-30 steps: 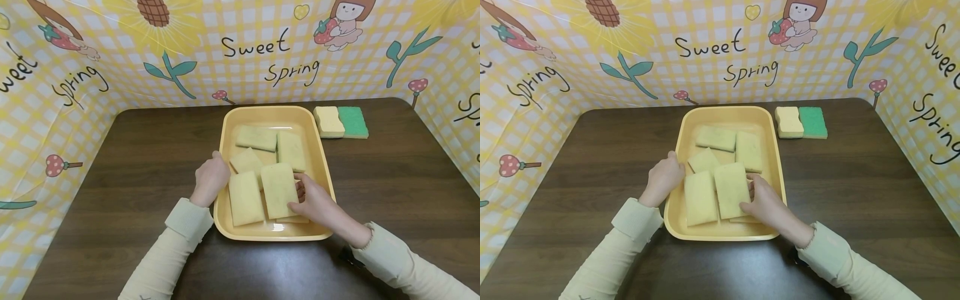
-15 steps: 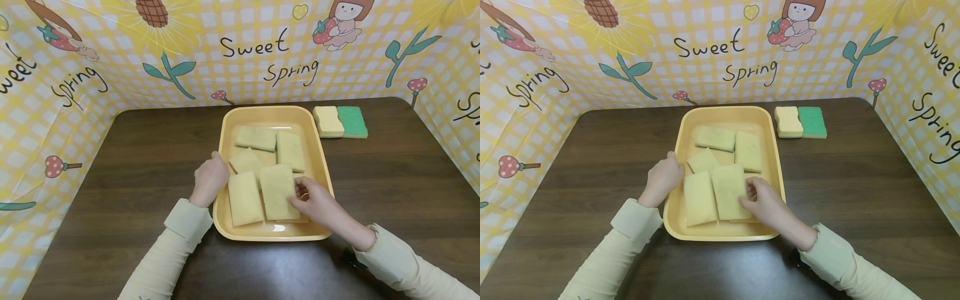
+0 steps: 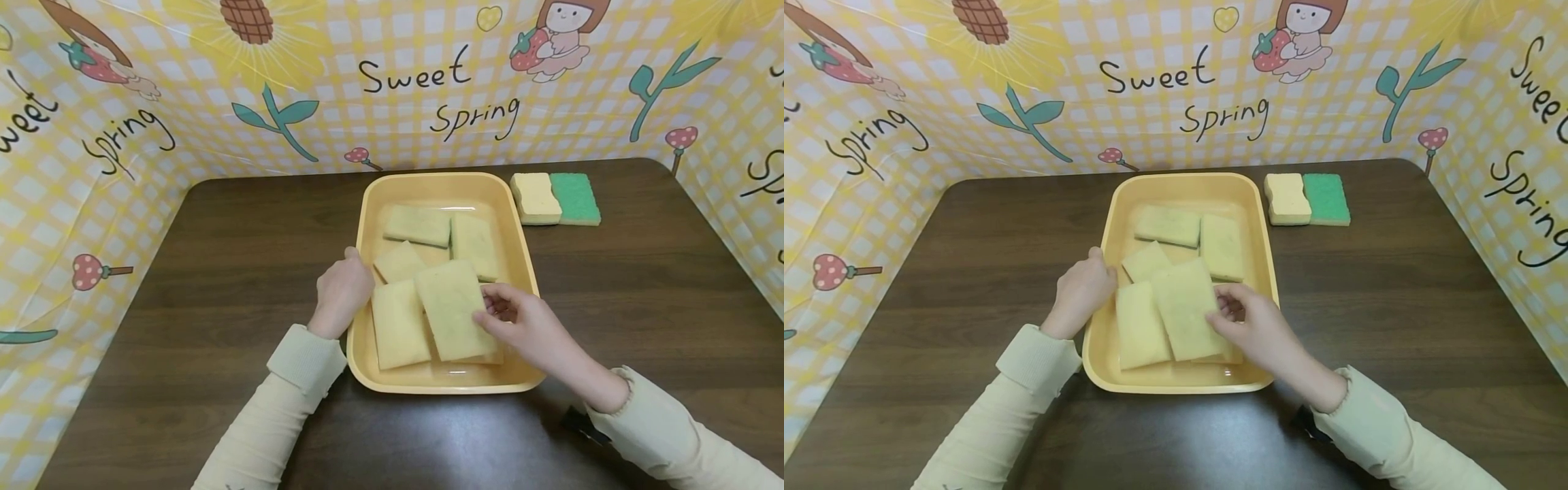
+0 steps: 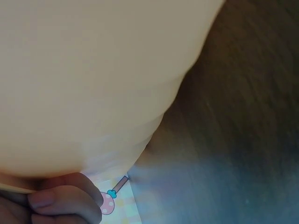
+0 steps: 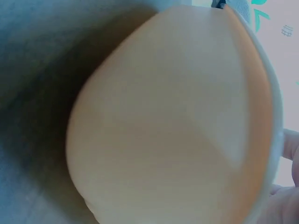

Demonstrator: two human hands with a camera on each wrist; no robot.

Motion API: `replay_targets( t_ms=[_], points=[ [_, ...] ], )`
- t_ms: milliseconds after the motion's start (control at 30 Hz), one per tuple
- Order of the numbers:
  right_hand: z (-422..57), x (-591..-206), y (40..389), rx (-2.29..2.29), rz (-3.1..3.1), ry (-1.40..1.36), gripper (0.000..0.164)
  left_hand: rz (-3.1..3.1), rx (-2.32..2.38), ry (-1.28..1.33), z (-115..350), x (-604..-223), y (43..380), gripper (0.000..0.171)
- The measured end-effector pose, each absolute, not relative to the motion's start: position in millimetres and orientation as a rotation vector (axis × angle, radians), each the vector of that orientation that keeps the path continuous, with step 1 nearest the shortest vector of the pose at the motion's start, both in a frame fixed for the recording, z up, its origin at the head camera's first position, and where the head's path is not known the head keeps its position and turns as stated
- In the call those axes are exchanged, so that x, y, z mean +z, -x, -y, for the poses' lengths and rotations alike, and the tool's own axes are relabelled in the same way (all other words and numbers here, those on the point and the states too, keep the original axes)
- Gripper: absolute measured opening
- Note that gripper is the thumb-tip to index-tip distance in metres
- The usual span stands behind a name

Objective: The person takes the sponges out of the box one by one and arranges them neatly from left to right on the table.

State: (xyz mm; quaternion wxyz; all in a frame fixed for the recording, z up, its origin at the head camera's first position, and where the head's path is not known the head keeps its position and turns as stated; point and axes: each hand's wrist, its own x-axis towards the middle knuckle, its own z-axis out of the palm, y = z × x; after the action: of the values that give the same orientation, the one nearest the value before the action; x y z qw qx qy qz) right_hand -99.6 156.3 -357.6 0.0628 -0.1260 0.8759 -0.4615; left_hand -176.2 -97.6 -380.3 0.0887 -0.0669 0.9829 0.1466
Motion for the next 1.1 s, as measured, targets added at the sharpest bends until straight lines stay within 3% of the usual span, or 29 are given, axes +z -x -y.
replay_targets(
  t_ms=[233,767,1100],
  points=[
    [-165,-346,104,-1.395,-2.676,0.304,0.038,-2.938,0.441,0.199,98,-381,175,0.021],
    [-215,-317,131,-1.478,-2.764,0.01,0.042,-2.917,0.44,0.194,99,-380,176,0.022],
    [-249,-320,154,-1.483,-2.745,-0.162,0.052,-2.927,0.473,0.189,100,-380,175,0.022]
  ],
)
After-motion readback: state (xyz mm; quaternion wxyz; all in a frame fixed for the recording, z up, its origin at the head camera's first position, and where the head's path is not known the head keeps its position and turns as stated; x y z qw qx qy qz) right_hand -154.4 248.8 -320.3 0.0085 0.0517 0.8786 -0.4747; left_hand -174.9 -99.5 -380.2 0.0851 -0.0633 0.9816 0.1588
